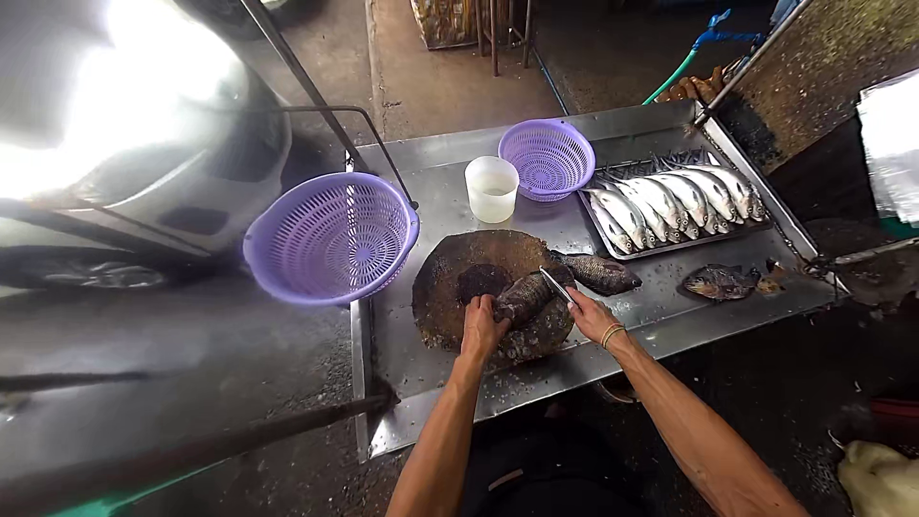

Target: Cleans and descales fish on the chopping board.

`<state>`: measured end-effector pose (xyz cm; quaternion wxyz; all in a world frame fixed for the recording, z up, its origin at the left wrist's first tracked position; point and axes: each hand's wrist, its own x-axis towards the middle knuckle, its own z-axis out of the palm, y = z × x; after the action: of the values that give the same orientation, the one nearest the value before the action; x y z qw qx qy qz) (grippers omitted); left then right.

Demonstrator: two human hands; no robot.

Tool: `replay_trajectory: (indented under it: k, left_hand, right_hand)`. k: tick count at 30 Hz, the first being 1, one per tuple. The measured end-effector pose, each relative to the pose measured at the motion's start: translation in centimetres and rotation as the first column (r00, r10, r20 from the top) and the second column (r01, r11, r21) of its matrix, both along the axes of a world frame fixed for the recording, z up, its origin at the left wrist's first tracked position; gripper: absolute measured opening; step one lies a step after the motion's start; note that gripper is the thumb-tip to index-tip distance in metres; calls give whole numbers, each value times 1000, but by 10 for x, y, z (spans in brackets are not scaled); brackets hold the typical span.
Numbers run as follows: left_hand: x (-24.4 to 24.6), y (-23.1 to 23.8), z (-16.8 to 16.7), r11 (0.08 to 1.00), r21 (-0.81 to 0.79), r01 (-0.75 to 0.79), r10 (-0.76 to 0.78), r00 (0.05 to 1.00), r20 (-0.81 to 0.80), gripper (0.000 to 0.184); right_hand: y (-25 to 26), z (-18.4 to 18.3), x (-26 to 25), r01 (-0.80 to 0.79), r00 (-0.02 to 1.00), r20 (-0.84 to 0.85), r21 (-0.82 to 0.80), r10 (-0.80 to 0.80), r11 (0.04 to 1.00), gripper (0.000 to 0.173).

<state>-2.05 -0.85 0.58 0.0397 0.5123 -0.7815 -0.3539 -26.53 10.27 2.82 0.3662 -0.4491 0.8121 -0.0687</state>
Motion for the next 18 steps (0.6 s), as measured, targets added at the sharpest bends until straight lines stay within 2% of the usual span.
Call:
replay_trajectory:
  k: [3,5,7,10,12,15,18]
  left_hand:
    - [8,-5,-13,989,-50,140,-143,988,-66,48]
    - [18,-7,-22,984,-37,174,-177,978,-113,47]
    - [25,-10,-27,977,-15,214,-214,966,-146,47]
    - [27,-15,-28,961,3,276,-273,952,-137,47]
    - [25,-16,-27,952,28,304,-299,948,-110,48]
    - [28,-15,-28,954,26,298,-294,950,-107,46]
    - [29,-14,-29,946,11,324,-320,939,-125,43]
  right_hand:
    - [-19,-9,-1,25,998,-63,64,-21,998,52]
    - [-11,-13,19,44,998,-48,40,-42,998,51]
    - [5,-4,36,-6,999,-40,51,8,999,51]
    - [2,5,20,-90,992,-80,118,100,989,50]
    - [-9,1,20,-31,998,-52,75,35,997,48]
    - [11,13,75,-30,999,16,4,30,1000,50]
    - [6,24,50,-86,996,-12,127,88,988,49]
